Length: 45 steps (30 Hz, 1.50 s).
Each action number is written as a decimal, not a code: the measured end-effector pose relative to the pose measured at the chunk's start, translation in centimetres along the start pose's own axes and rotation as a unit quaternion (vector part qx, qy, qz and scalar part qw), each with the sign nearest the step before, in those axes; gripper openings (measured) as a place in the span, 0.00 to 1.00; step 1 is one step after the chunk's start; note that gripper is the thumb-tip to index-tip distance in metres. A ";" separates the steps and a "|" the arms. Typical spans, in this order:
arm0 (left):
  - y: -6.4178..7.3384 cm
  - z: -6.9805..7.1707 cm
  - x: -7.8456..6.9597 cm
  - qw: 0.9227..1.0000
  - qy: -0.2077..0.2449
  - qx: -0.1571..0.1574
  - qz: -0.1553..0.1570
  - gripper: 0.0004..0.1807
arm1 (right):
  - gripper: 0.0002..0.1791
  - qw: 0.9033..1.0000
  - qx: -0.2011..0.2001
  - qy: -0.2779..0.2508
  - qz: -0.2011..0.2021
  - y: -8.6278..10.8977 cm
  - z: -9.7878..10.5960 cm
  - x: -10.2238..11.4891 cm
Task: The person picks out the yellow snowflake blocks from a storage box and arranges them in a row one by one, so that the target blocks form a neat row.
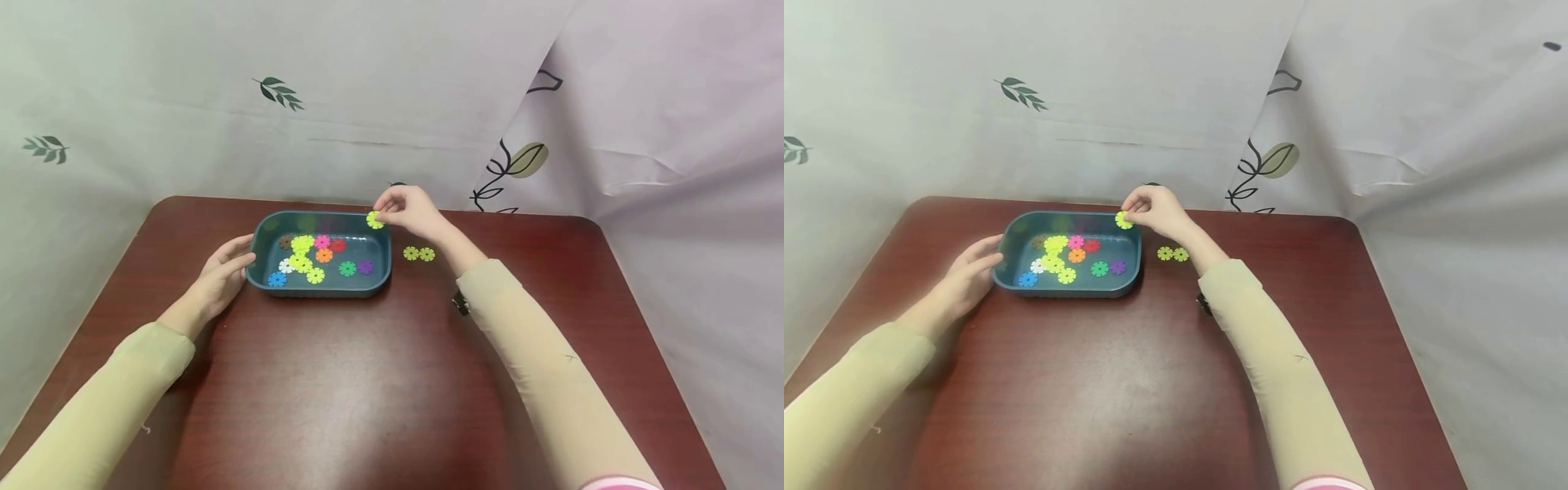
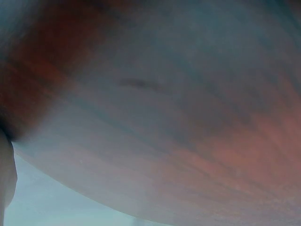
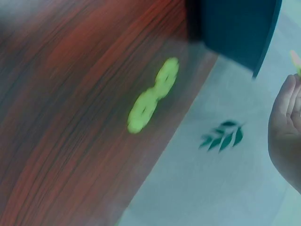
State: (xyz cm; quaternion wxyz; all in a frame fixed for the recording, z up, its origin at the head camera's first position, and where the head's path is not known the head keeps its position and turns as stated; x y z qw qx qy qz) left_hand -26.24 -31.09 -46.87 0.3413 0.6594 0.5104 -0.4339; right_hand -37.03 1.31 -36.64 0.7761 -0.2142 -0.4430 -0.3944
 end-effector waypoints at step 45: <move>0.2 0.4 0.1 1.000 -0.015 -0.008 0.004 0.18 | 0.07 0.990 0.001 0.070 -0.125 7.6 5.0 -13.4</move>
Point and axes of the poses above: each hand's wrist, its own y-axis away from the middle knuckle, its own z-axis out of the back of the hand, x = y × z, the point moved 9 cm from there along -y, towards the middle knuckle, and after that the axes turned 8 degrees about x, right-handed, at the moved point
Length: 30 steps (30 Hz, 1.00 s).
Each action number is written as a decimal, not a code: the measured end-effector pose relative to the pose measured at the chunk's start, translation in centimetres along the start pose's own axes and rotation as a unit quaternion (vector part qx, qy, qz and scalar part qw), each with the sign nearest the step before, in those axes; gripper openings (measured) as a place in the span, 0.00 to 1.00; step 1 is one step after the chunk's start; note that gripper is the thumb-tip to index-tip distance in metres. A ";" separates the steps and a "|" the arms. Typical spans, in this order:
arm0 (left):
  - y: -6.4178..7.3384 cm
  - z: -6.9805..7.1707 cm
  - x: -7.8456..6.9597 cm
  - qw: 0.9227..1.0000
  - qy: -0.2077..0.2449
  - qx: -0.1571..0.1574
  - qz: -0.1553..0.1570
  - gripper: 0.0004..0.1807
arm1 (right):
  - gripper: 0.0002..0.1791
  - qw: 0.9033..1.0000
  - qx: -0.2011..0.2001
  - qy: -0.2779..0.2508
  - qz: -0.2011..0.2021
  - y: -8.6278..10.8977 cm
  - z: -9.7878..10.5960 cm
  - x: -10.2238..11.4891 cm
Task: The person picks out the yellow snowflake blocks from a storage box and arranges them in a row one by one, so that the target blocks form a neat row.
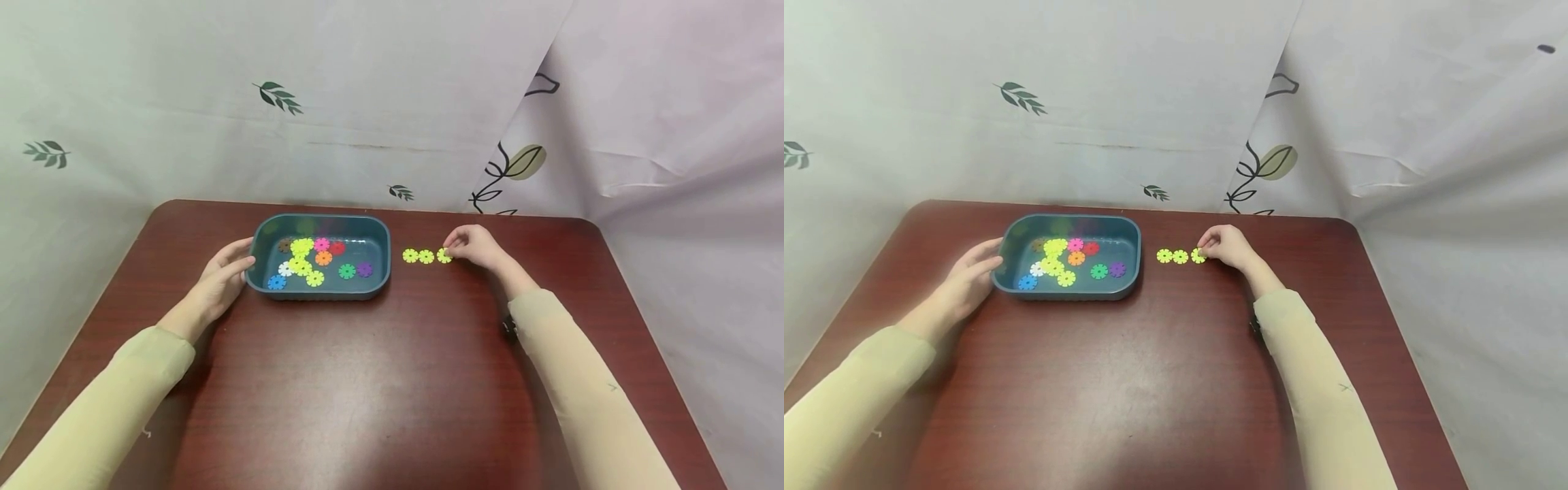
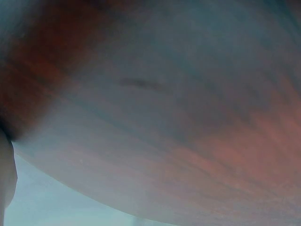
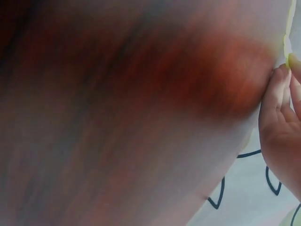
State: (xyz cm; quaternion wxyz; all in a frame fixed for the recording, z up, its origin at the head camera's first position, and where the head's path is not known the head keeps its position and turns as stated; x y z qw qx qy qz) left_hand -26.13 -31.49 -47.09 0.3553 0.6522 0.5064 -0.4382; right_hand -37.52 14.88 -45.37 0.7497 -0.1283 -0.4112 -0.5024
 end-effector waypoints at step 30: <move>0.0 0.1 0.1 1.000 -0.008 -0.003 -0.001 0.18 | 0.08 0.998 -0.009 0.055 0.003 -0.3 -0.3 0.5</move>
Point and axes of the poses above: each hand's wrist, its own y-axis away from the middle knuckle, its own z-axis out of the back of the hand, x = y × z, the point moved 9 cm from there along -y, towards the middle knuckle, and after that the axes turned 8 degrees about x, right-handed, at the moved point
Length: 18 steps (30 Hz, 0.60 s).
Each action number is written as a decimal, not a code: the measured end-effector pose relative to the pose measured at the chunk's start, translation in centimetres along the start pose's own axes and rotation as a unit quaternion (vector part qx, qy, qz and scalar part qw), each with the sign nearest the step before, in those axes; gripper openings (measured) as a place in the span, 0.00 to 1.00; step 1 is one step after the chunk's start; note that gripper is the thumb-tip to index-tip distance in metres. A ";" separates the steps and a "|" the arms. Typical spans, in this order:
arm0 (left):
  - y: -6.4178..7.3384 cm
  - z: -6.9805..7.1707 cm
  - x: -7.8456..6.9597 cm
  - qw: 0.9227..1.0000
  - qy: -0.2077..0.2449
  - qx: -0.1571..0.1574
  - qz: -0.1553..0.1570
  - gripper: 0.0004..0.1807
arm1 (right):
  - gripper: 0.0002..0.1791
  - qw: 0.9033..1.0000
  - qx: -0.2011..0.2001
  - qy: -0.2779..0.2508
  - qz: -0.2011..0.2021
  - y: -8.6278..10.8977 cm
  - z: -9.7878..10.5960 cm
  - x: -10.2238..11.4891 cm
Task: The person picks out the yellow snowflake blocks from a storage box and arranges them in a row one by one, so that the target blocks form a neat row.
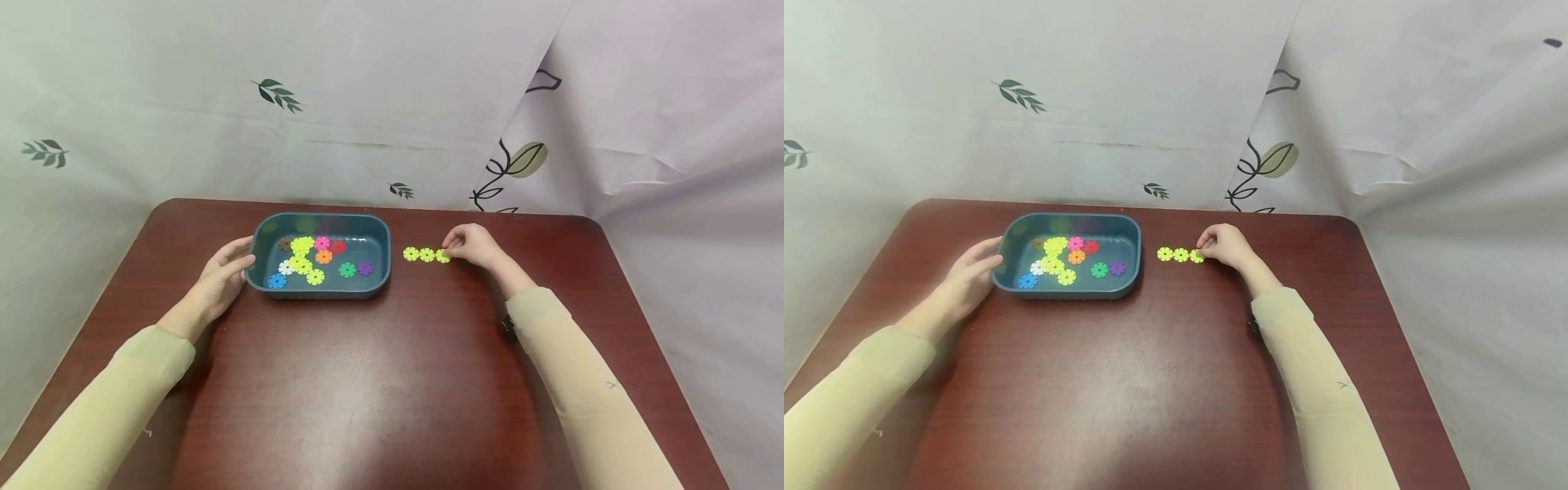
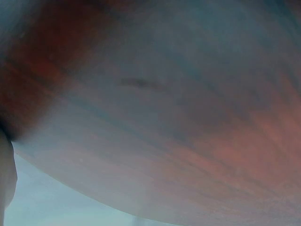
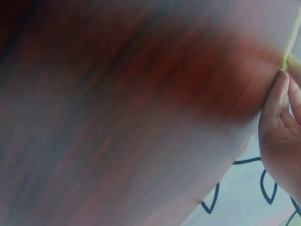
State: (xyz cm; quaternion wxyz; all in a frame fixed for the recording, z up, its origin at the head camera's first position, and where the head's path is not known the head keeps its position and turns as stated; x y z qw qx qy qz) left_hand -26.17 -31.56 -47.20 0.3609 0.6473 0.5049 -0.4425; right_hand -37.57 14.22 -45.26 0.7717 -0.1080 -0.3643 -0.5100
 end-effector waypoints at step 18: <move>-0.1 0.1 0.0 1.000 0.014 0.001 -0.005 0.19 | 0.07 0.998 -0.038 -0.049 0.022 -0.6 1.5 2.5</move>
Point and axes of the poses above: each hand's wrist, its own y-axis away from the middle knuckle, its own z-axis out of the back of the hand, x = y × z, the point moved 9 cm from there along -y, towards the middle knuckle, and after that the axes turned 8 degrees about x, right-handed, at the moved point
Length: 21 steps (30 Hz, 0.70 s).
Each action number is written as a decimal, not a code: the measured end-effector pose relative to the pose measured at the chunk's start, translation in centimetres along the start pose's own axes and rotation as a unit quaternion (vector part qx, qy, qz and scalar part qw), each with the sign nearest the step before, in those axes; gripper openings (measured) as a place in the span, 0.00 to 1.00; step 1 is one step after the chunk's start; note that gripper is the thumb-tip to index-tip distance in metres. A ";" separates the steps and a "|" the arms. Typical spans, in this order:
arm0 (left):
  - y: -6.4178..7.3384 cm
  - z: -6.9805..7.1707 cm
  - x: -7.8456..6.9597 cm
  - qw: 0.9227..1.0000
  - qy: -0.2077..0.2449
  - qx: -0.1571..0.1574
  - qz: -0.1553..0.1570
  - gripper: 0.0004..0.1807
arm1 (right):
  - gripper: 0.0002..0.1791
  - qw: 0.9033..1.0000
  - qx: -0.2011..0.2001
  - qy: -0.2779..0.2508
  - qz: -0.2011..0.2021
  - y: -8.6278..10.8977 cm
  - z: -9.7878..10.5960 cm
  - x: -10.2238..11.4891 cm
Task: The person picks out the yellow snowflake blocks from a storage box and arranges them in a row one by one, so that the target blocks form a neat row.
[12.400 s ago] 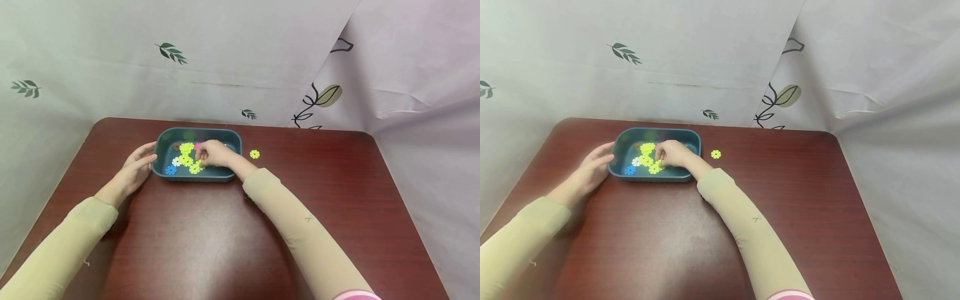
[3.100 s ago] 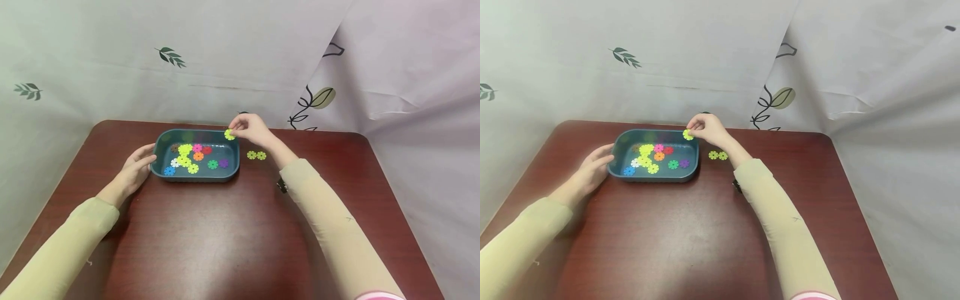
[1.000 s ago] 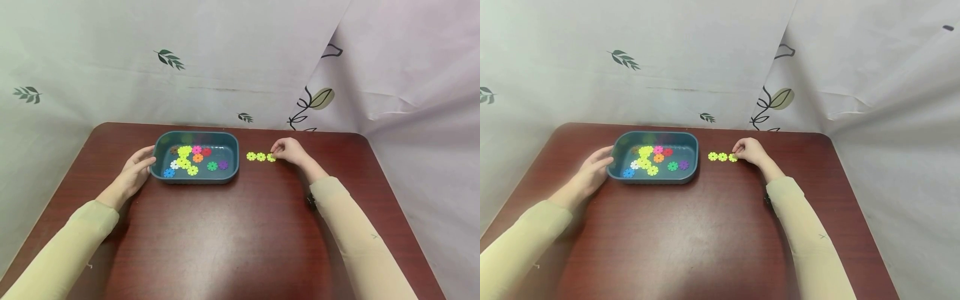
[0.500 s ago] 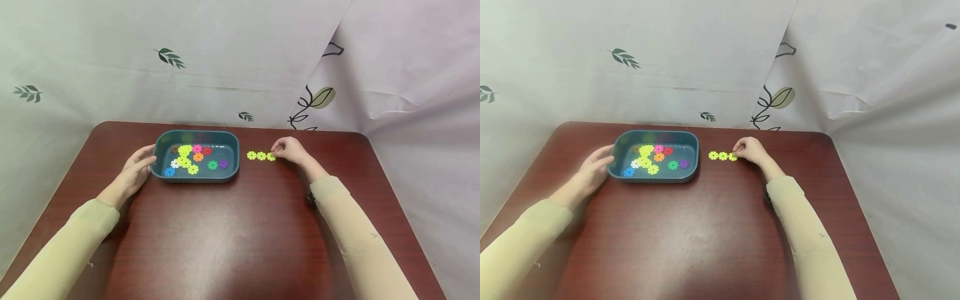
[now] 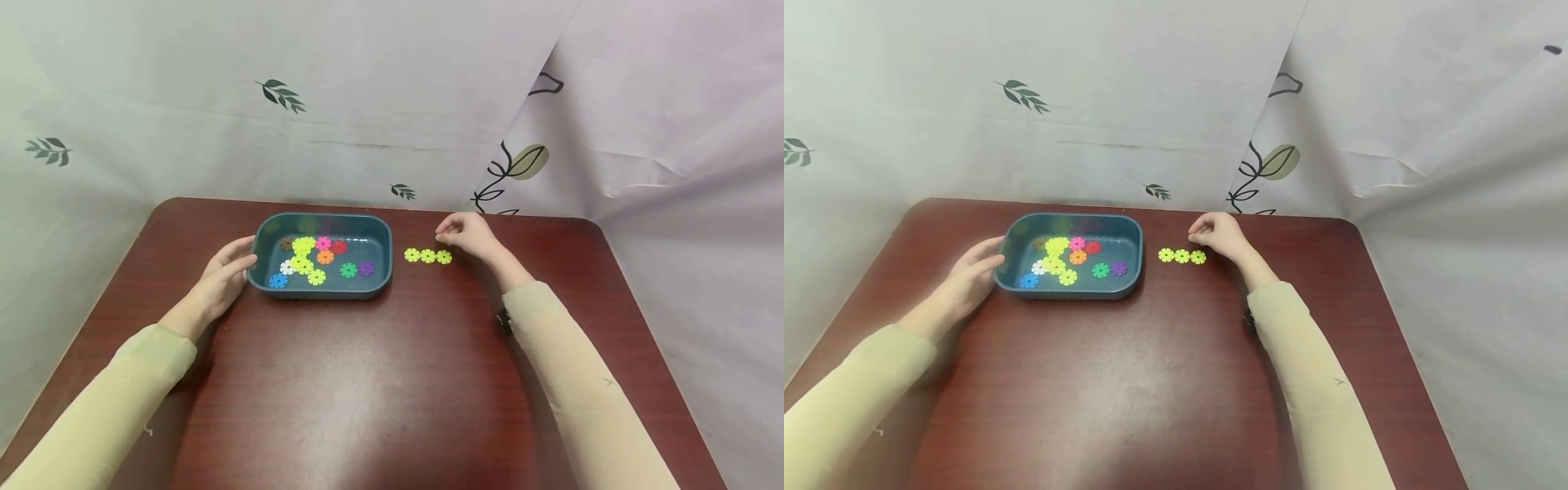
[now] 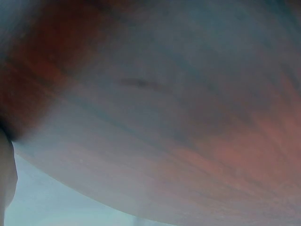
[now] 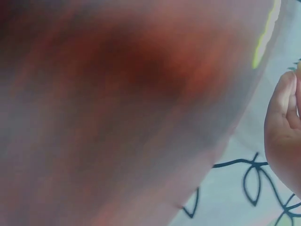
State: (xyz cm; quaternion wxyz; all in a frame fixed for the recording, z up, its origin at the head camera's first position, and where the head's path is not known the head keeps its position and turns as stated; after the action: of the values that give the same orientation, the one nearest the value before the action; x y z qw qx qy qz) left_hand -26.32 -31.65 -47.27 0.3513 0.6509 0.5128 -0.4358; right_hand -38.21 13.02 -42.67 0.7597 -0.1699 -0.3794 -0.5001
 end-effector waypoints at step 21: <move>-0.1 -0.1 0.0 1.000 0.006 0.006 -0.003 0.19 | 0.07 0.994 0.026 -0.042 0.092 -2.5 -3.9 10.0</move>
State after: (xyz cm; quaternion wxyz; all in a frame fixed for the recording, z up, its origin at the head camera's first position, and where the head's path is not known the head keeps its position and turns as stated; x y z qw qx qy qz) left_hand -26.37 -31.56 -47.23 0.3430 0.6540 0.5140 -0.4364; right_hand -36.73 3.08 -38.06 0.7901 -0.2056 -0.4067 -0.4101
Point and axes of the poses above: each hand's wrist, its own y-axis away from the middle knuckle, its own z-axis out of the back of the hand, x = y × z, the point moved 9 cm from there along -y, towards the middle knuckle, and after that the axes turned 8 degrees about x, right-handed, at the moved point
